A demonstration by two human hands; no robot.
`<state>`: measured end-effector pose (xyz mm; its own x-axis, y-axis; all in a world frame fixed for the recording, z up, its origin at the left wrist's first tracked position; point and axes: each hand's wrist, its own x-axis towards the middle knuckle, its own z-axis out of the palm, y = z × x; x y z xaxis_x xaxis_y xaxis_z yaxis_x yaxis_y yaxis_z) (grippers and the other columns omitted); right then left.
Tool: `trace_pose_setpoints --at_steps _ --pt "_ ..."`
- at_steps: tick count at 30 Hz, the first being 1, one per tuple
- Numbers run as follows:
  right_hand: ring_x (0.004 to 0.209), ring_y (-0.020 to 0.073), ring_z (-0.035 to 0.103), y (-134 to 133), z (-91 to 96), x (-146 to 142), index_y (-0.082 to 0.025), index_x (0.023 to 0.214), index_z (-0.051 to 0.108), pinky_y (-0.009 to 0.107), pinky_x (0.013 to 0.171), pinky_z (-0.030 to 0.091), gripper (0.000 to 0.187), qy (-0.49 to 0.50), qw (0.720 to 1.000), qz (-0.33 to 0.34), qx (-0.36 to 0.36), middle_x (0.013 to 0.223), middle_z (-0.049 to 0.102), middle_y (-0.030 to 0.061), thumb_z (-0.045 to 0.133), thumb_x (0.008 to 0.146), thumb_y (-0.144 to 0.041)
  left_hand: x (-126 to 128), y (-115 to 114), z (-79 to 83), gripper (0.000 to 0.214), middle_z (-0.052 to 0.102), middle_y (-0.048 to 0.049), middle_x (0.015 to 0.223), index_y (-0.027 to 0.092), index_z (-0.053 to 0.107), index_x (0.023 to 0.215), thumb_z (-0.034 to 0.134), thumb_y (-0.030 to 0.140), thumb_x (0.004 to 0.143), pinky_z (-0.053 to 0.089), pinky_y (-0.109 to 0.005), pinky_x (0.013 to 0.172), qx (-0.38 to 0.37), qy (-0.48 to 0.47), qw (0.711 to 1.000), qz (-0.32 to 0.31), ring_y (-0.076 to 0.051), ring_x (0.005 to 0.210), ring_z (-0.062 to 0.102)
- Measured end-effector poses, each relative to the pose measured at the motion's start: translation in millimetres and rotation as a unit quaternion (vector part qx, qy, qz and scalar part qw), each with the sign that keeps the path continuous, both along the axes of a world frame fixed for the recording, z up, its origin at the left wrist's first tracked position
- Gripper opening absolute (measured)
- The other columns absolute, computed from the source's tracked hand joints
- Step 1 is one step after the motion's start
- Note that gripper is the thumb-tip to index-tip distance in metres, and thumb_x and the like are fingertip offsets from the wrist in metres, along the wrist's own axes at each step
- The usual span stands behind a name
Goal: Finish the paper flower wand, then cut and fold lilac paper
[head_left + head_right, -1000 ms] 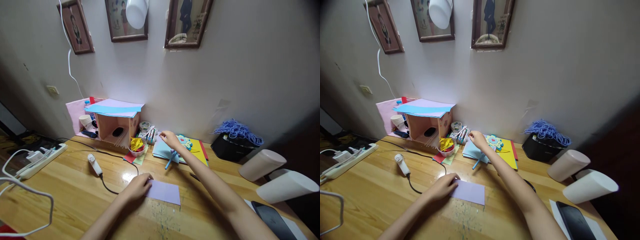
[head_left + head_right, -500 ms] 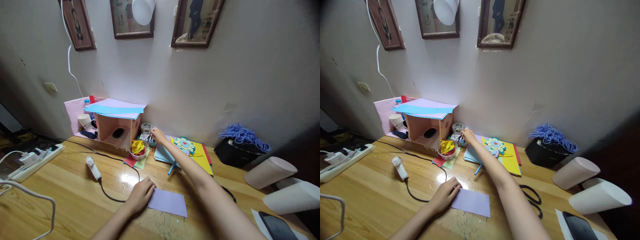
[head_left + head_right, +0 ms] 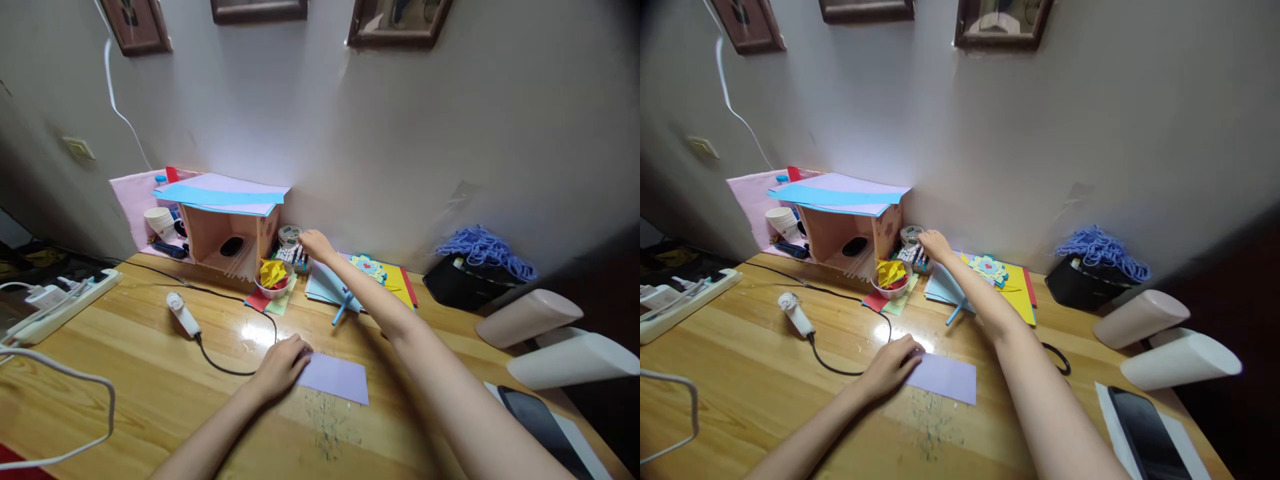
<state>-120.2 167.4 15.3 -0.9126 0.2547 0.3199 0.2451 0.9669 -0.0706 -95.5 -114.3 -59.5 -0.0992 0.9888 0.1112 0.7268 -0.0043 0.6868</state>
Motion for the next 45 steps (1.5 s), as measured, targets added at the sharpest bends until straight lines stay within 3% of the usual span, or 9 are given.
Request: trace_pose_setpoints --at_steps 4,9,14,22,26,29,32,38,45 --pt "0.087 0.0183 0.05 -31 13.5 52 -0.01 0.112 0.042 0.029 0.076 0.035 0.027 0.069 0.995 -0.033 -0.062 0.099 0.057 0.0113 0.03 0.09 -0.02 5 -1 1.2 0.021 0.06 -0.0037 0.088 0.02 0.058 0.096 0.044 0.029 0.084 0.041 -0.027 0.072 -0.019 -0.057 0.998 0.036 -0.016 0.079 0.055" --pt "0.065 0.0132 0.051 -85 25.1 179 -0.018 0.106 0.052 0.024 0.064 0.038 0.03 0.027 0.945 0.04 -0.324 0.072 0.058 -0.0005 0.038 0.088 -0.037 11 -6 2.6 0.026 0.061 -0.0054 0.099 0.02 0.054 0.104 0.046 0.032 0.082 0.041 -0.03 0.076 -0.063 -0.016 0.997 0.046 -0.02 0.089 0.056" --pt "0.066 0.0138 0.053 -133 -5.7 273 -0.021 0.098 0.062 0.024 0.061 0.038 0.025 -0.059 0.905 -0.028 -0.421 0.075 0.061 0.0016 0.046 0.083 -0.035 13 -5 -4.2 0.027 0.062 -0.0071 0.1 0.019 0.054 0.104 0.042 0.031 0.083 0.04 -0.033 0.079 -0.071 0.036 0.993 0.083 -0.023 0.093 0.056" --pt "0.04 0.0048 0.032 -172 -74.8 297 -0.018 0.081 0.056 0.017 0.038 0.024 0.018 0.163 0.645 -0.102 -0.74 0.065 0.055 -0.0016 0.055 0.075 -0.034 15 -3 -14.6 0.033 0.061 -0.0062 0.099 0.017 0.056 0.104 0.04 0.035 0.081 0.041 -0.032 0.079 -0.08 -0.112 0.981 0.137 -0.021 0.088 0.056" --pt "0.057 0.0097 0.05 -174 -73.9 302 -0.017 0.1 0.059 0.023 0.057 0.041 0.037 0.188 0.576 -0.026 -0.795 0.091 0.062 0.0071 0.06 0.07 -0.038 5 -6 -10.4 0.033 0.061 -0.0055 0.092 0.017 0.057 0.102 0.041 0.035 0.08 0.041 -0.032 0.077 -0.132 -0.075 0.982 0.11 -0.02 0.084 0.055" --pt "0.074 0.0138 0.056 -178 -71.9 306 -0.021 0.115 0.049 0.03 0.076 0.043 0.069 0.189 0.581 0.046 -0.79 0.116 0.055 0.0116 0.073 0.055 -0.046 3 -10 -3.5 0.032 0.06 -0.0056 0.088 0.019 0.057 0.102 0.05 0.038 0.077 0.041 -0.034 0.077 -0.135 0.039 0.987 0.082 -0.022 0.084 0.054" --pt "0.073 0.0139 0.057 -186 -77.5 304 -0.023 0.101 0.048 0.03 0.074 0.043 0.067 0.189 0.624 0.036 -0.758 0.11 0.059 0.0098 0.083 0.045 -0.033 14 -11 4.3 0.041 0.053 -0.011 0.11 0.018 0.053 0.109 0.057 0.038 0.074 0.036 -0.04 0.088 -0.013 0.153 0.984 0.09 -0.027 0.102 0.046" --pt "0.051 0.0099 0.048 -210 -91.3 291 -0.02 0.072 0.042 0.022 0.054 0.036 0.031 0.207 0.619 -0.019 -0.758 0.063 0.059 0.0003 0.052 0.079 -0.048 62 -15 9.4 0.036 0.053 -0.0086 0.113 0.02 0.045 0.12 0.043 0.034 0.087 0.035 -0.036 0.088 0.07 0.178 0.968 -0.163 -0.021 0.102 0.045" --pt "0.051 0.0097 0.04 -229 -84.6 285 -0.018 0.086 0.051 0.022 0.051 0.032 0.026 0.157 0.677 0.022 -0.719 0.06 0.049 -0.0025 0.044 0.085 -0.043 87 -23 10.2 0.027 0.056 -0.0059 0.081 0.014 0.055 0.084 0.03 0.022 0.091 0.035 -0.032 0.074 0.073 0.237 0.947 -0.205 -0.018 0.076 0.045"
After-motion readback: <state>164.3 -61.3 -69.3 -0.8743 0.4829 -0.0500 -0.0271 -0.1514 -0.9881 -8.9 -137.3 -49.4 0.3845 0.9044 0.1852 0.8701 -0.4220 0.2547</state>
